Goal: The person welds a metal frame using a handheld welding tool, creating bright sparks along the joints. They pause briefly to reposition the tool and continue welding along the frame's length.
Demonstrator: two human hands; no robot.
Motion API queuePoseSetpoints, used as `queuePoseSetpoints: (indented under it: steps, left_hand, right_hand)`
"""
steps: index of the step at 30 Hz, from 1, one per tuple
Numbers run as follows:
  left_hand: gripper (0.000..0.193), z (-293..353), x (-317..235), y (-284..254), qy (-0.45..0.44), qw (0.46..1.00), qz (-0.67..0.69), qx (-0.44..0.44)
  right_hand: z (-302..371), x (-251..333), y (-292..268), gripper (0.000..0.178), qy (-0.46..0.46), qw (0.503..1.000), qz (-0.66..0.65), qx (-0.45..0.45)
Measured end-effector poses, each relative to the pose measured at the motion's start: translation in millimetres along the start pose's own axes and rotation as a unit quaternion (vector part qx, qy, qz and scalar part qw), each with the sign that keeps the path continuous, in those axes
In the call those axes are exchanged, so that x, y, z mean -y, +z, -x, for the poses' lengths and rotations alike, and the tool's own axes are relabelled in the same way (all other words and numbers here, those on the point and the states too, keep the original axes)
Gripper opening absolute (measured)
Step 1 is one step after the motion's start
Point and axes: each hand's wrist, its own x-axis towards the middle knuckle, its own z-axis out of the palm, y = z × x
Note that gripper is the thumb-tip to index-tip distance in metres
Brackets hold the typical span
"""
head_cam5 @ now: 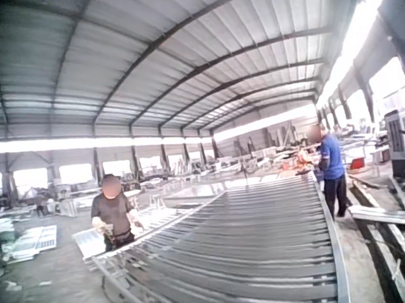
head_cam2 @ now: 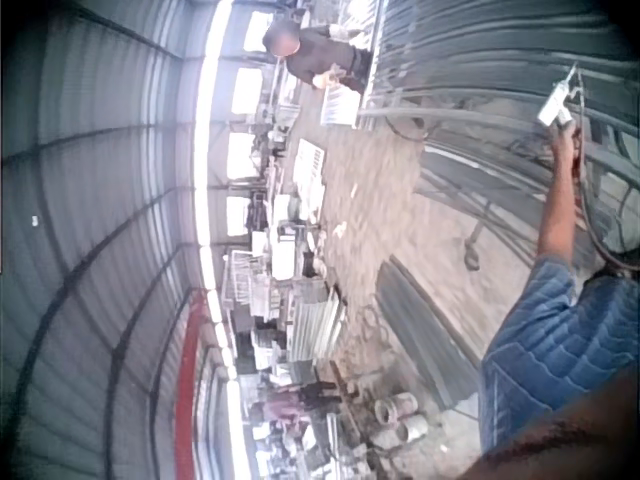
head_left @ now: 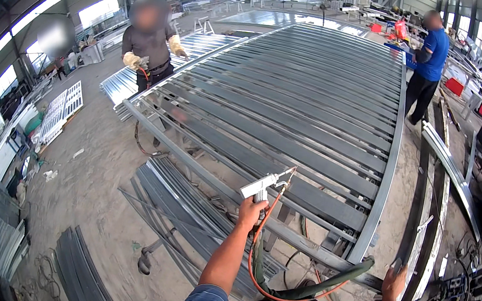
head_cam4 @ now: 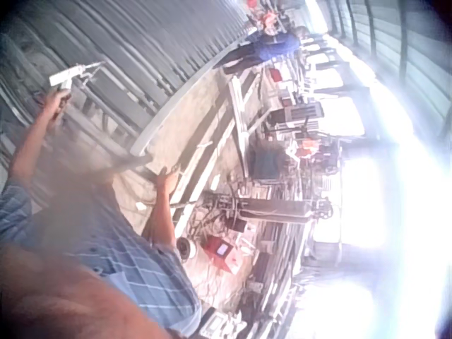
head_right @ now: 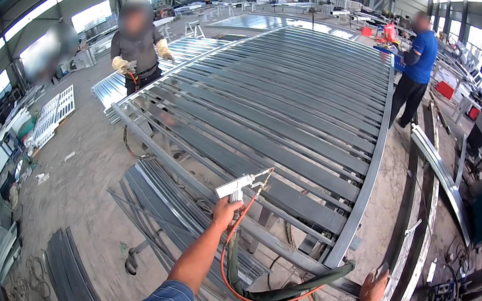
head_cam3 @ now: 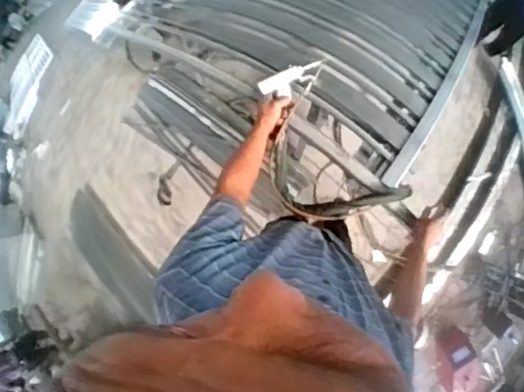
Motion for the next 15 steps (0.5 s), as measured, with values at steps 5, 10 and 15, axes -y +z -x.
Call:
queuePoseSetpoints:
  steps: [5, 10, 15]
  left_hand:
    - [0.034, -9.8, 4.1, 16.0, 0.015, 0.999, -0.034, 0.007]
    - [0.029, -10.2, 19.3, 11.9, 0.023, 0.997, 0.073, 0.019]
    - [0.031, -21.2, 24.2, -3.8, 0.003, 0.997, 0.072, 0.022]
  right_hand:
    - [-1.9, 5.3, -7.2, 0.075, 0.028, 0.996, 0.07, 0.048]
    - [-12.7, 14.6, -4.8, 0.074, 0.1, 0.982, 0.109, 0.114]
    - [-8.9, 28.4, -10.4, 0.072, 0.069, 0.987, 0.046, 0.139]
